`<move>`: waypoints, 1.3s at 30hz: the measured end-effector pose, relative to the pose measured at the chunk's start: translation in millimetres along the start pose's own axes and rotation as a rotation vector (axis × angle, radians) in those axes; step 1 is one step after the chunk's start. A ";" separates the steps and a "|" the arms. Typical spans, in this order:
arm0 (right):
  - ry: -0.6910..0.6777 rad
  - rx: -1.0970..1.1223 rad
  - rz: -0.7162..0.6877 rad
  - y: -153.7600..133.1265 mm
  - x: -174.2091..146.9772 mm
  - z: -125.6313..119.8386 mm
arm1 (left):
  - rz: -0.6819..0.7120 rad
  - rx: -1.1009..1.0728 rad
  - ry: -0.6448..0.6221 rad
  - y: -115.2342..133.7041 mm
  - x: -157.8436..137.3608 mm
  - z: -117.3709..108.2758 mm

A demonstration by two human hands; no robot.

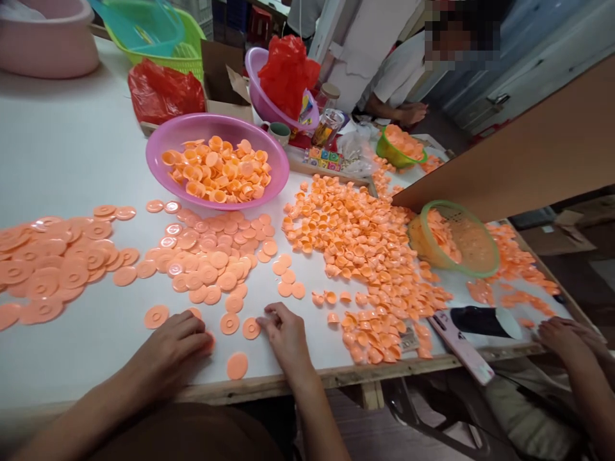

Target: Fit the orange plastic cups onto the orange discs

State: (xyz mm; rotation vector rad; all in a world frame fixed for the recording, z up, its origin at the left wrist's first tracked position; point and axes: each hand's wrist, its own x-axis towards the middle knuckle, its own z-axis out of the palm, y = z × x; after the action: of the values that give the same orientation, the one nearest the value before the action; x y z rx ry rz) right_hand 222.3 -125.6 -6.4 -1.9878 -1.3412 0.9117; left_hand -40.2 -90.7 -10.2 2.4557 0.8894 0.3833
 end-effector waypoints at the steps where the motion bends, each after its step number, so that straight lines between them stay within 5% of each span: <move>1: 0.080 -0.019 -0.027 2.7 4.8 -3.6 | 0.018 0.006 0.009 0.6 3.5 1.4; 4: 0.334 -0.103 -0.103 12.4 23.6 -15.4 | 0.054 0.033 0.054 2.2 12.8 6.9; 8: 0.425 -0.164 -0.153 26.5 47.9 -29.9 | 0.111 -0.033 0.058 3.5 16.0 12.9; 13: 0.644 -0.201 -0.032 54.7 51.9 -79.4 | 0.082 -0.050 0.094 0.9 11.0 14.0; 18: 0.598 -0.239 0.060 74.9 18.7 -123.3 | 0.045 -0.056 0.128 1.1 14.5 20.8; 22: 0.494 -0.228 0.013 72.4 10.8 -109.5 | 0.007 -0.067 0.131 7.5 18.6 21.3; 29: 0.426 -0.494 -0.353 23.7 72.0 -48.3 | 0.001 -0.065 0.168 11.6 16.1 21.4; 34: 0.247 -0.523 -0.343 -2.8 83.9 -3.1 | 0.049 -0.008 0.209 6.8 13.7 30.4; 37: 0.160 -0.455 -0.375 -10.4 95.2 -2.8 | 0.047 -0.005 0.219 5.1 14.7 33.2; 39: 0.254 -0.475 -0.350 -15.3 116.7 -18.5 | 0.018 -0.039 0.202 6.1 16.3 31.8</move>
State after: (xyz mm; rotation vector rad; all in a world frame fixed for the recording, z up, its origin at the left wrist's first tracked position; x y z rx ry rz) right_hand 259.4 -12.4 -9.3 -2.0145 -1.7933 0.1793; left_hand -11.7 -95.3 -32.1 2.4217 0.9322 0.6578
